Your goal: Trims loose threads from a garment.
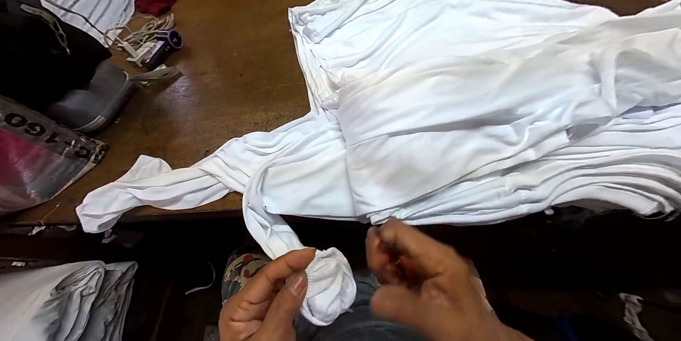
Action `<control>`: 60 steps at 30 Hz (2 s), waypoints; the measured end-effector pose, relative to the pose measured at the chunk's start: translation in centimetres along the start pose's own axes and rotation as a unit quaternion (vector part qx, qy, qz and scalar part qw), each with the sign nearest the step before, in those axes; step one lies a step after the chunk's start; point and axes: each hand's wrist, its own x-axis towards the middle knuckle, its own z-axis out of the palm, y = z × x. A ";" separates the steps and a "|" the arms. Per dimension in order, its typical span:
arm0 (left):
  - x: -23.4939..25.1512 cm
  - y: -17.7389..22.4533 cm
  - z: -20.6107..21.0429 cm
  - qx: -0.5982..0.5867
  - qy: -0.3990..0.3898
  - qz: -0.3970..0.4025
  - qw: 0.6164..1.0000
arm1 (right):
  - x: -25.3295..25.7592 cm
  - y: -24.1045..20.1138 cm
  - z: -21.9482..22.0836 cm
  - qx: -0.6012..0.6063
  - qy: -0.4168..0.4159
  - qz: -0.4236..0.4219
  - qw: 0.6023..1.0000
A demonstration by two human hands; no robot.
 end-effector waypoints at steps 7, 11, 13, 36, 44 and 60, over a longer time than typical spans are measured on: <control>0.1 -0.4 -0.5 0.010 0.015 0.019 1.000 | 0.4 -0.2 0.9 0.019 -0.072 -0.083 0.994; 0.2 -0.2 -1.4 -0.034 0.042 0.003 0.999 | 0.2 -1.8 -2.6 0.371 -0.120 0.074 0.918; 0.1 0.1 -1.7 -0.083 0.040 -0.017 0.996 | -0.3 -1.3 -4.4 0.352 -0.161 0.076 0.919; 0.4 -0.3 -3.1 0.403 0.011 0.197 0.894 | 1.1 0.8 2.2 -0.179 0.047 0.044 0.982; 2.4 0.0 -0.5 0.245 0.003 0.108 0.963 | 0.5 -2.9 0.0 -0.224 -0.083 -0.183 0.954; 7.3 3.3 -2.6 0.146 0.021 0.129 0.981 | 14.6 -15.0 -6.7 -0.301 -0.116 -0.154 0.934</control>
